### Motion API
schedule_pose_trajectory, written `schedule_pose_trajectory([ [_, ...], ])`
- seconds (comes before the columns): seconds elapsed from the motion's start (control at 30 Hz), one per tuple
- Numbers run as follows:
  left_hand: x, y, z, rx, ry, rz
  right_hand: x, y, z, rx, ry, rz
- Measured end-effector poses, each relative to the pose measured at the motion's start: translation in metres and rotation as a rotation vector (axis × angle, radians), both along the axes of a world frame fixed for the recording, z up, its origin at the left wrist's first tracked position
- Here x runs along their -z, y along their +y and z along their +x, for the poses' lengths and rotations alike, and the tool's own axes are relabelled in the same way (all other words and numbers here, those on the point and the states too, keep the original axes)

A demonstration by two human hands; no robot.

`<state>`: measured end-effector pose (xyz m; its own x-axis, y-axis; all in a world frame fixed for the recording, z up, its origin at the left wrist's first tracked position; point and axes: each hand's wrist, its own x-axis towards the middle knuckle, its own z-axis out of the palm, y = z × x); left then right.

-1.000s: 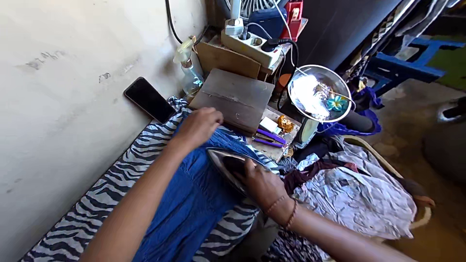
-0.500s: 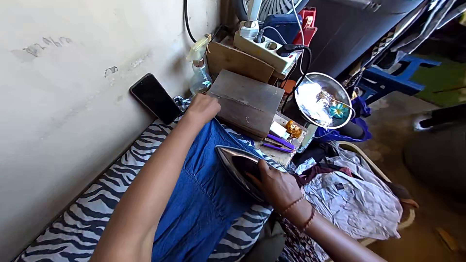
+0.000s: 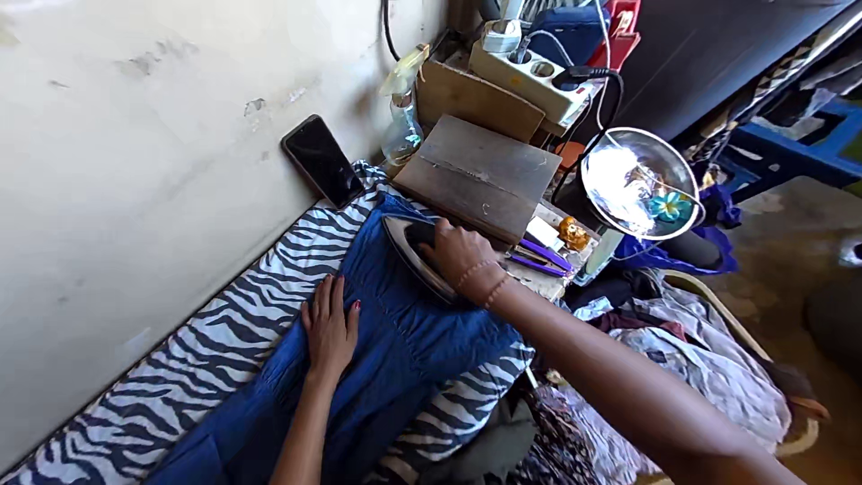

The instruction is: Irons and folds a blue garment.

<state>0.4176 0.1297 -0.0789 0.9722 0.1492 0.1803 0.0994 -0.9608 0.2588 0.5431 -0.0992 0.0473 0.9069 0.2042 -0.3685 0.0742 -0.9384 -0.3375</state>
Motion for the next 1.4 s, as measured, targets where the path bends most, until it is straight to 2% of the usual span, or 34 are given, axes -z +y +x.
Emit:
schedule_pose_trajectory([
  [0.1,-0.035,0.002,0.037,-0.05,0.048,-0.111,-0.004,-0.037,-0.049,-0.034,0.142,-0.108],
  [0.2,-0.071,-0.007,0.099,-0.028,0.369,-0.215,0.015,-0.083,-0.116,0.096,0.014,-0.092],
  [0.27,-0.075,-0.016,0.144,0.029,0.406,-0.363,0.022,-0.095,-0.14,0.218,-0.015,-0.086],
  [0.37,-0.066,-0.033,0.195,0.08,0.313,-0.712,0.019,-0.085,-0.139,0.317,0.01,-0.091],
  [0.4,-0.061,-0.036,0.209,0.11,0.27,-0.759,0.017,-0.078,-0.131,0.324,0.012,-0.092],
  [0.43,-0.06,-0.038,0.219,0.134,0.247,-0.745,0.015,-0.069,-0.119,0.312,0.01,-0.09],
  [0.5,-0.06,-0.041,0.222,0.161,0.206,-0.578,0.005,-0.048,-0.089,0.241,0.047,-0.083],
  [0.6,-0.059,-0.038,0.182,0.131,0.057,-0.356,-0.012,-0.007,-0.038,0.125,0.15,-0.061],
  [0.73,-0.053,-0.032,0.039,0.042,-0.203,-0.2,-0.019,0.042,0.02,0.002,0.17,-0.007],
  [0.8,-0.026,-0.023,-0.022,-0.022,-0.185,-0.072,-0.013,0.059,0.036,-0.033,0.136,0.02],
  [0.87,0.003,-0.016,-0.057,-0.115,-0.051,0.057,-0.005,0.069,0.04,-0.064,0.075,0.035],
  [0.93,0.017,-0.013,-0.063,-0.168,-0.033,0.154,-0.002,0.068,0.039,-0.092,0.038,0.029],
  [1.0,0.018,-0.013,-0.062,-0.164,-0.052,0.157,-0.006,0.049,0.028,-0.103,0.062,-0.011],
  [1.1,0.016,-0.014,-0.063,-0.147,-0.032,0.111,-0.01,-0.001,-0.031,-0.116,0.151,-0.096],
  [1.2,0.018,-0.016,-0.055,-0.155,-0.072,0.11,-0.002,-0.039,-0.079,-0.055,0.074,-0.178],
  [1.27,0.016,-0.016,-0.058,-0.12,-0.047,0.044,-0.001,-0.044,-0.076,0.012,0.019,-0.191],
  [1.33,0.001,-0.007,-0.068,-0.043,-0.033,-0.156,-0.006,-0.03,-0.054,0.062,0.025,-0.198],
  [1.4,-0.021,0.007,-0.094,-0.063,-0.141,-0.239,-0.019,-0.012,-0.039,0.034,0.057,-0.171],
])
